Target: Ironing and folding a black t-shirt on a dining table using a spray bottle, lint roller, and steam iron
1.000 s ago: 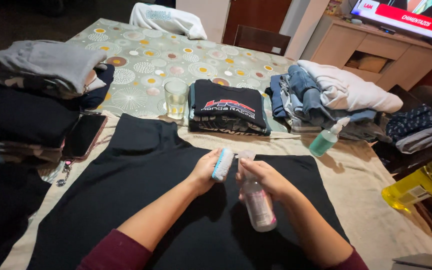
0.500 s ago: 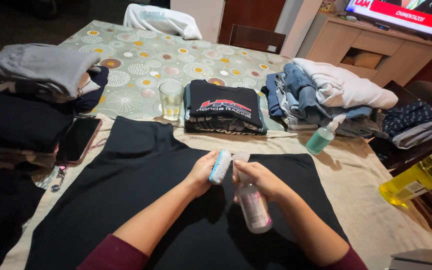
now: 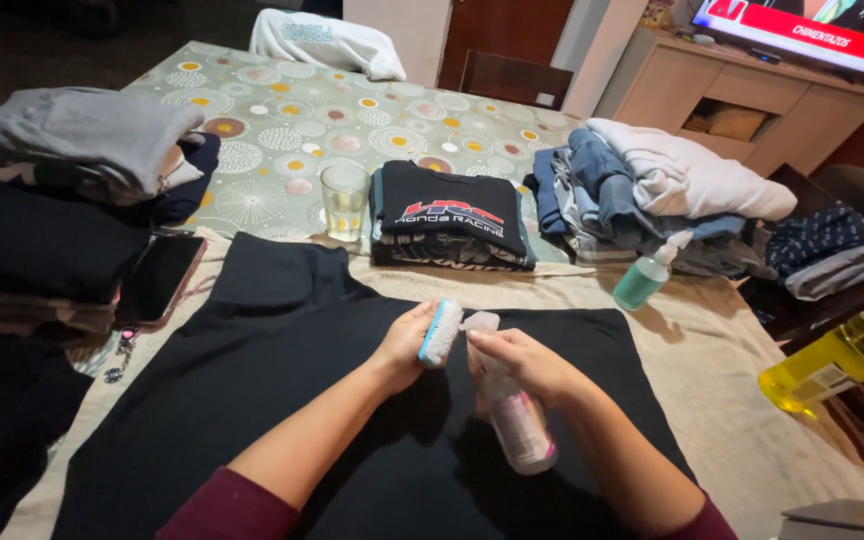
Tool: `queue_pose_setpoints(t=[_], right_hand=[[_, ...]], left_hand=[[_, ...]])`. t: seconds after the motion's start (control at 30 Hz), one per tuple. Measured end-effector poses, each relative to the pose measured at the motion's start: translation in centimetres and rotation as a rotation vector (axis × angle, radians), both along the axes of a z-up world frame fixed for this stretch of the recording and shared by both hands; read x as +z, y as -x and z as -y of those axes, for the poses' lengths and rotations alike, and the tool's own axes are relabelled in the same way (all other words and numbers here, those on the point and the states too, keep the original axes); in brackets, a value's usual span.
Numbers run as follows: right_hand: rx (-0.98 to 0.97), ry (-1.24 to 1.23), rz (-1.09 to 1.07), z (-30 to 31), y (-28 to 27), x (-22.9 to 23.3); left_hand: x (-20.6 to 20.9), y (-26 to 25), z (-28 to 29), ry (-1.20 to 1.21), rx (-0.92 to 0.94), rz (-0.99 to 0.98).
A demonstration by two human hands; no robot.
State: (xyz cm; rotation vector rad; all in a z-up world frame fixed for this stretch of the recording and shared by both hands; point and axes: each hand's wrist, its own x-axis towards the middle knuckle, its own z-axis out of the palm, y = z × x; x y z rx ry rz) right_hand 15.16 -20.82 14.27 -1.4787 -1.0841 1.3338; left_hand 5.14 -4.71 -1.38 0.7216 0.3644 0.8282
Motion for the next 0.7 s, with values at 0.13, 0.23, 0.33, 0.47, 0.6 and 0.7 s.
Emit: queue_pose_setpoints(t=[0.13, 0.23, 0.33, 0.47, 0.6, 0.7], right_hand=[[0.026, -0.031, -0.002, 1.1, 1.7, 2.9], [0.001, -0.092, 0.040, 0.4, -0.5, 1.8], [-0.171, -0.331, 0.253, -2.0, -9.9, -0.6], [-0.834, -0.571, 0.905, -1.5, -23.9, -1.6], [-1.198, -0.730, 1.093, 1.9, -30.9, -4.2], [-1.316, -0.764, 1.221, 2.9, -34.8, -7.5]], left_hand=[[-1.1, -0.6, -0.6, -0.015, 0.000, 0.007], [-0.3, 0.1, -0.1, -0.051, 0.012, -0.019], [0.2, 0.6, -0.4, -0.122, 0.023, -0.102], [-1.8, 0.2, -2.3, -0.254, 0.049, -0.292], [0.3, 1.4, -1.7, -0.322, -0.039, -0.381], [0.1, 1.2, -1.3, -0.320, -0.088, -0.404]])
